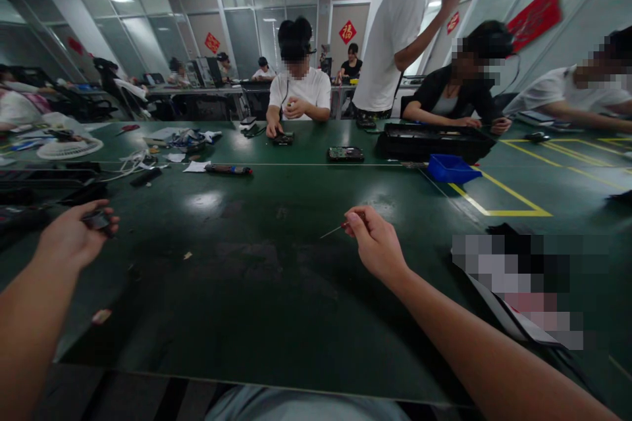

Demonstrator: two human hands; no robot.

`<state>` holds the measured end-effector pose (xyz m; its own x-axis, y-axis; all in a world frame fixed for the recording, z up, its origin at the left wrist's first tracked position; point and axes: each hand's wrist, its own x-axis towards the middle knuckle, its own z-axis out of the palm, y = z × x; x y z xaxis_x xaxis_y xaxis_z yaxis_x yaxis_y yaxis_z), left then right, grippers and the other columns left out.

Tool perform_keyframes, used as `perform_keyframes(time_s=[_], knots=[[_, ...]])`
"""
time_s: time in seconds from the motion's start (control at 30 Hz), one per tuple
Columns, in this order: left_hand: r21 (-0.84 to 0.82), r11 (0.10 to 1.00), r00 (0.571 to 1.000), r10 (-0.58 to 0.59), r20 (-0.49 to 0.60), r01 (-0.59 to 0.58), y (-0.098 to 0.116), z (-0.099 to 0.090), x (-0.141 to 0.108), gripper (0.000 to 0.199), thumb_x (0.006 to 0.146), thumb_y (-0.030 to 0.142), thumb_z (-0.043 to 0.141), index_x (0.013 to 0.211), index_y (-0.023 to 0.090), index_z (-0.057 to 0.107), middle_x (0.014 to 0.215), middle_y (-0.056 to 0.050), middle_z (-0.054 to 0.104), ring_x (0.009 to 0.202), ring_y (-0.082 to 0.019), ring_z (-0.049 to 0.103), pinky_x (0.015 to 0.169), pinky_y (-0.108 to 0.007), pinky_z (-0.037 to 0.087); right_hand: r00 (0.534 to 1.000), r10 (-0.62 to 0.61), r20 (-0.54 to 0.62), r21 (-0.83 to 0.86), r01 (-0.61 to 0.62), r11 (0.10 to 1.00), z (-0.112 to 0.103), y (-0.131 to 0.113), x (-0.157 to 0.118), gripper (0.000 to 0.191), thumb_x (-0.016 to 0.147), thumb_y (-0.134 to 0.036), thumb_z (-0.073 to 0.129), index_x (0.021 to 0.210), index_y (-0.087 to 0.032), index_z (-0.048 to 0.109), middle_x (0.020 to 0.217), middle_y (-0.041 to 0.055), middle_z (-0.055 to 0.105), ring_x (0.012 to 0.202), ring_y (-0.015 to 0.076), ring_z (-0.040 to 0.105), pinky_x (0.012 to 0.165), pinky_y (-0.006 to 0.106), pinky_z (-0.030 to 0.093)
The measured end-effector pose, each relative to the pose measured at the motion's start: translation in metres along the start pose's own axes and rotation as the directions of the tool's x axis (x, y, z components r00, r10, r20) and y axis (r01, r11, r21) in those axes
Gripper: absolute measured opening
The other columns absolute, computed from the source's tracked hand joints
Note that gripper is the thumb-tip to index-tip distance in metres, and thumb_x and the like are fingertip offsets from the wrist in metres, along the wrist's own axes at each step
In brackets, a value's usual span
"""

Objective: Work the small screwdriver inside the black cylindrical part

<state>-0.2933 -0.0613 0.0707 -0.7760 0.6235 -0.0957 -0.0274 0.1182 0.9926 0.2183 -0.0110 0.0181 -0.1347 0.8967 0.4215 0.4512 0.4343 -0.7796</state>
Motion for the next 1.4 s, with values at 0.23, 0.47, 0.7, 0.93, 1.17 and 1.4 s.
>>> perform_keyframes(time_s=[0.23,0.47,0.7,0.93,1.17,1.4], knots=[[-0.135,0.989,0.921,-0.007,0.389,0.065,-0.003,0.092,-0.057,0.018,0.078,0.011,0.061,0.096,0.014,0.061,0.08,-0.001,0.057,0.068,-0.013,0.056,0.06,-0.023,0.047,1.0,0.014,0.01,0.022,-0.014,1.0,0.0,0.0,0.0,0.025,0.099,-0.042,0.047,0.093,-0.022,0.062,0.078,0.0032,0.07,0.075,0.0206,0.067,0.07,0.034,0.05],[0.119,0.993,0.741,-0.075,0.667,-0.007,-0.03,0.176,-0.124,0.047,0.063,0.0,0.064,0.107,0.015,0.059,0.095,-0.005,0.061,0.071,-0.014,0.056,0.062,-0.026,0.04,0.999,-0.015,0.046,-0.033,0.016,0.999,-0.004,-0.007,0.001,0.026,0.098,-0.042,0.05,0.093,-0.022,0.065,0.075,0.0024,0.069,0.068,0.019,0.066,0.063,0.031,0.047],[0.16,0.853,0.397,0.059,0.916,-0.496,-0.02,0.215,-0.194,0.026,0.082,0.014,0.065,0.107,0.019,0.063,0.109,-0.005,0.068,0.1,-0.02,0.062,0.092,-0.035,0.044,0.997,0.028,0.077,-0.028,-0.026,0.999,-0.003,-0.008,0.0,0.024,0.097,-0.042,0.051,0.094,-0.022,0.064,0.059,-0.0032,0.063,0.054,0.0154,0.061,0.057,0.028,0.044],[0.064,0.737,0.319,0.21,0.924,-0.673,-0.039,0.229,-0.219,0.029,0.087,0.014,0.063,0.115,0.023,0.063,0.114,-0.003,0.068,0.106,-0.022,0.062,0.095,-0.036,0.046,0.993,0.009,0.115,-0.018,-0.007,1.0,-0.001,-0.005,-0.001,0.022,0.098,-0.04,0.049,0.106,-0.022,0.06,0.074,0.0005,0.068,0.069,0.0182,0.066,0.064,0.03,0.047],[0.127,0.639,0.374,0.268,0.888,-0.759,-0.062,0.23,-0.208,0.044,0.085,0.013,0.068,0.128,0.021,0.059,0.116,-0.008,0.064,0.109,-0.025,0.06,0.098,-0.04,0.047,0.983,-0.031,0.183,-0.071,0.045,0.996,-0.001,-0.011,-0.002,0.019,0.096,-0.033,0.051,0.105,-0.021,0.062,0.075,0.0006,0.069,0.066,0.017,0.065,0.063,0.03,0.046],[0.014,0.615,0.325,0.397,0.858,-0.789,-0.071,0.23,-0.184,0.035,0.086,0.012,0.068,0.119,0.025,0.066,0.124,-0.004,0.064,0.12,-0.023,0.056,0.108,-0.041,0.041,0.998,-0.06,0.033,0.0,0.06,0.998,-0.004,-0.011,-0.004,0.02,0.094,-0.039,0.056,0.091,-0.021,0.065,0.073,0.0015,0.068,0.067,0.0179,0.066,0.064,0.032,0.05]])
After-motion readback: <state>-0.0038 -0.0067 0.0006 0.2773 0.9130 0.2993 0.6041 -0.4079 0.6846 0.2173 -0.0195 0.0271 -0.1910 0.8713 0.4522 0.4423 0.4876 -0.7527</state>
